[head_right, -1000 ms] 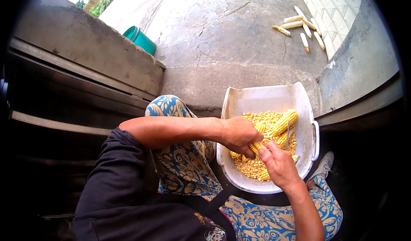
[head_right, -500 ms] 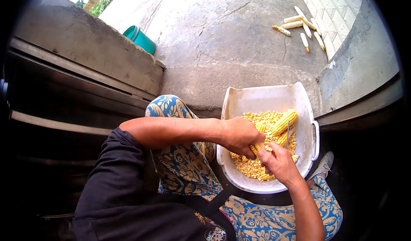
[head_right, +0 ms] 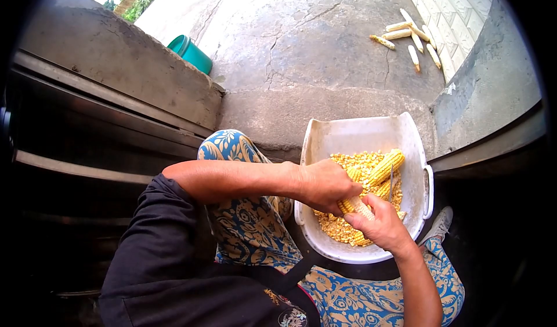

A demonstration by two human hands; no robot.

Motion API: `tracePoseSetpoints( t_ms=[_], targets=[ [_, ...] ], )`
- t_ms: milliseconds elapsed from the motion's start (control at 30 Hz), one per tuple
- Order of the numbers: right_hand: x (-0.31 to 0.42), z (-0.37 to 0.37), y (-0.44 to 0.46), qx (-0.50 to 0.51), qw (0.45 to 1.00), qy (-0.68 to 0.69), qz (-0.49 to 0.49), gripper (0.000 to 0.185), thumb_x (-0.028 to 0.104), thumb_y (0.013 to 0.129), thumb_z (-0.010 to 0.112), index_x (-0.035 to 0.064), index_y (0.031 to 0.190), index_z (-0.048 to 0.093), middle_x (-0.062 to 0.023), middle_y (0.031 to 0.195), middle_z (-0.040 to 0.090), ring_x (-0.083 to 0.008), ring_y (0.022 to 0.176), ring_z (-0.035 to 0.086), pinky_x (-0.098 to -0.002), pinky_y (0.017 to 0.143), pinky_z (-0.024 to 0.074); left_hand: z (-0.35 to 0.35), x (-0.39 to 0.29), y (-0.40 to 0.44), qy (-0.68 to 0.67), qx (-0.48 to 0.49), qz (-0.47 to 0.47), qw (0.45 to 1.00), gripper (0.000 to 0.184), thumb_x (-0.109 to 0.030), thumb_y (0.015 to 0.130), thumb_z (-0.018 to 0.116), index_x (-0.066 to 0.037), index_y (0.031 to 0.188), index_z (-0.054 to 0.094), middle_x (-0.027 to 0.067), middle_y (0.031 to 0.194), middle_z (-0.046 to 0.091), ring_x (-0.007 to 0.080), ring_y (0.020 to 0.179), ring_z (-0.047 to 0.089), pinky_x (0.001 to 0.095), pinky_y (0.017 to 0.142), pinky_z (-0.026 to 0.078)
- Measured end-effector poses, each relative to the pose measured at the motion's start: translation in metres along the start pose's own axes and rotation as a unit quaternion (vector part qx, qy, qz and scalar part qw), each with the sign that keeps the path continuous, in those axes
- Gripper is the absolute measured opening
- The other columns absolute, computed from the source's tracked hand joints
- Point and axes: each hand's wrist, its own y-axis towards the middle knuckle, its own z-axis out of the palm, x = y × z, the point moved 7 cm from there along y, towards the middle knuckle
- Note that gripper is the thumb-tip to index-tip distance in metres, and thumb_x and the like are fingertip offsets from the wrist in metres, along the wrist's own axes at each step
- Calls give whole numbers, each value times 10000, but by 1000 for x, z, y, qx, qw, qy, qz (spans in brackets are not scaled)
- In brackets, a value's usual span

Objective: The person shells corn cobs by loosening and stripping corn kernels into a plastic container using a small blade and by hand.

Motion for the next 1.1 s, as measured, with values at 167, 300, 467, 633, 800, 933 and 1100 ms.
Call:
tracePoseSetpoints(
  t_ms=[167, 300, 467, 633, 800, 933, 1100],
  targets=[
    [4, 1, -2, -12, 999, -52, 9, 375, 277, 773, 723, -12, 980, 602, -47, 835, 622, -96, 757, 549, -268, 682, 465, 3, -1, -1, 2, 10, 3, 1000, 398, -377, 710, 712, -34, 879, 598, 169, 679, 624, 365, 675, 639, 454, 597, 504],
    [4, 4, -2, -10, 998, -57, 21, 389, 284, 769, 724, -16, 985, 603, -66, 831, 633, -105, 754, 561, -284, 683, 477, 6, -2, -2, -2, 27, 6, 1000, 393, -365, 710, 710, -28, 878, 599, 171, 681, 627, 360, 673, 643, 449, 594, 507],
    [8, 4, -2, -25, 991, -128, -14, 421, 302, 757, 721, -19, 1000, 599, -157, 872, 665, -185, 799, 638, -327, 719, 498, 10, -3, -2, 6, 37, 5, 999, 387, -352, 700, 712, -31, 881, 595, 167, 677, 629, 355, 668, 644, 446, 592, 509],
    [13, 7, -4, -32, 985, -165, -34, 439, 311, 757, 719, -23, 1012, 592, -185, 873, 666, -234, 803, 654, -345, 732, 499, 13, -5, -3, 10, 35, 13, 999, 389, -343, 687, 720, -33, 882, 591, 163, 671, 629, 350, 662, 644, 444, 587, 510],
    [13, 6, -3, -16, 984, -158, -76, 416, 304, 788, 699, -19, 1024, 583, -130, 774, 653, -198, 693, 632, -324, 652, 500, 13, -7, -4, 2, 25, 25, 999, 356, -305, 682, 723, -35, 872, 590, 162, 666, 626, 345, 652, 642, 442, 572, 502],
    [-7, 9, -5, 66, 994, -3, 90, 373, 281, 815, 684, 8, 1044, 573, -13, 680, 563, -88, 577, 524, -248, 515, 428, 10, -8, -2, 18, 17, 38, 999, 331, -276, 673, 717, -29, 850, 586, 157, 664, 625, 342, 647, 641, 440, 565, 497],
    [-8, 15, -2, 59, 995, 50, 60, 351, 261, 819, 681, 16, 1047, 575, 17, 671, 537, -59, 555, 481, -227, 479, 389, 10, -7, -2, 48, -17, 65, 997, 277, -219, 663, 693, -26, 821, 576, 152, 663, 624, 329, 642, 643, 429, 552, 495]
  ],
)
